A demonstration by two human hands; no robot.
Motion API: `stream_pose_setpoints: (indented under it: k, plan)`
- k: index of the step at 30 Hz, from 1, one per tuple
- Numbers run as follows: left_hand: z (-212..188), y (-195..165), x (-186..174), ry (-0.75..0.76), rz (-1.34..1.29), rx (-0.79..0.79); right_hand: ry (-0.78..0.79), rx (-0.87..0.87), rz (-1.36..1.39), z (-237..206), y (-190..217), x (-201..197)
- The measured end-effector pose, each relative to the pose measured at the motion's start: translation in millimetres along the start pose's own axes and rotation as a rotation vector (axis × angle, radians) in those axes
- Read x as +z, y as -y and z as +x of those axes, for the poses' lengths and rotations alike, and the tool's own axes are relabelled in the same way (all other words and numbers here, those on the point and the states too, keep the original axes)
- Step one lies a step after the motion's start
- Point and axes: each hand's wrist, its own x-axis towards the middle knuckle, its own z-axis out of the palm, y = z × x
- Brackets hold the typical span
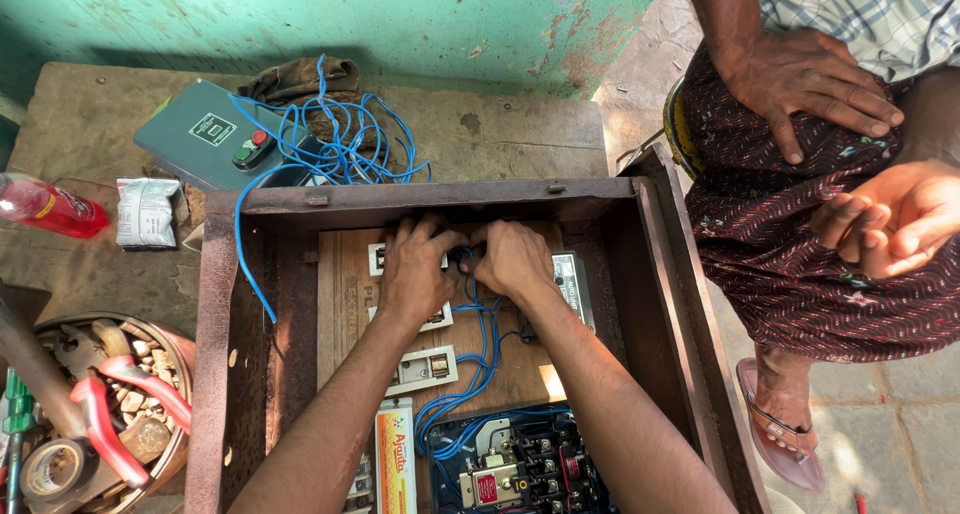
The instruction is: The person retrieves a screwdriver from a tool container and uses it to tighten screws on a terminal block inside an open electrical box. They then use black electrical tape to wrap and secure wire connections within the box.
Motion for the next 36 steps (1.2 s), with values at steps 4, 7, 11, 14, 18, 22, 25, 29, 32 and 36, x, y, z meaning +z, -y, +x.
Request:
stream_pose_setpoints:
  k: [4,7,11,14,18,22,25,29,32,36]
  plan:
    - [-4.1,2.5,6.1,-0.049,0.03,0.049,-0.031,0.013,0.026,-1.9,0.5,-0.2]
    - [-7.2,4.3,8.7,-0.087,0.023,0.078,-0.056,0.025,0.047,-1.4,-1.8,2.1]
    - [-10.0,7.4,6.6,-0.071,0.032,0.113,-0.083,-0.017,0.061,0.4,-4.0,4.2]
    - [-13.0,9.1,0.7,-0.063,-0.032,0.118,-0.075,0.01,0.061,0.4,-3.4,3.9]
    - [-13.6,8.2,-6.5,-0.063,-0.115,0.075,-0.057,0.02,0.072,-0.3,-2.2,3.4]
    - [-4.6,2.7,-3.2,0.054,0.079,0.07,-0.079,0.01,0.061,2.5,-4.8,6.2]
    - [1.1,0.2,3.4,0.062,0.255,0.236,-0.066,0.03,0.063,7.3,-9.4,10.2]
    - [4.6,3.1,7.7,0.114,0.337,0.383,-0.045,0.062,0.022,13.0,-16.2,14.6]
    - [8.2,8.1,4.7,0.135,0.351,0.506,-0.026,0.085,0.028,16.5,-19.7,16.5]
    - [13.1,10.0,-0.2,0.142,0.369,0.583,-0.017,0.111,0.051,21.7,-22.3,18.3]
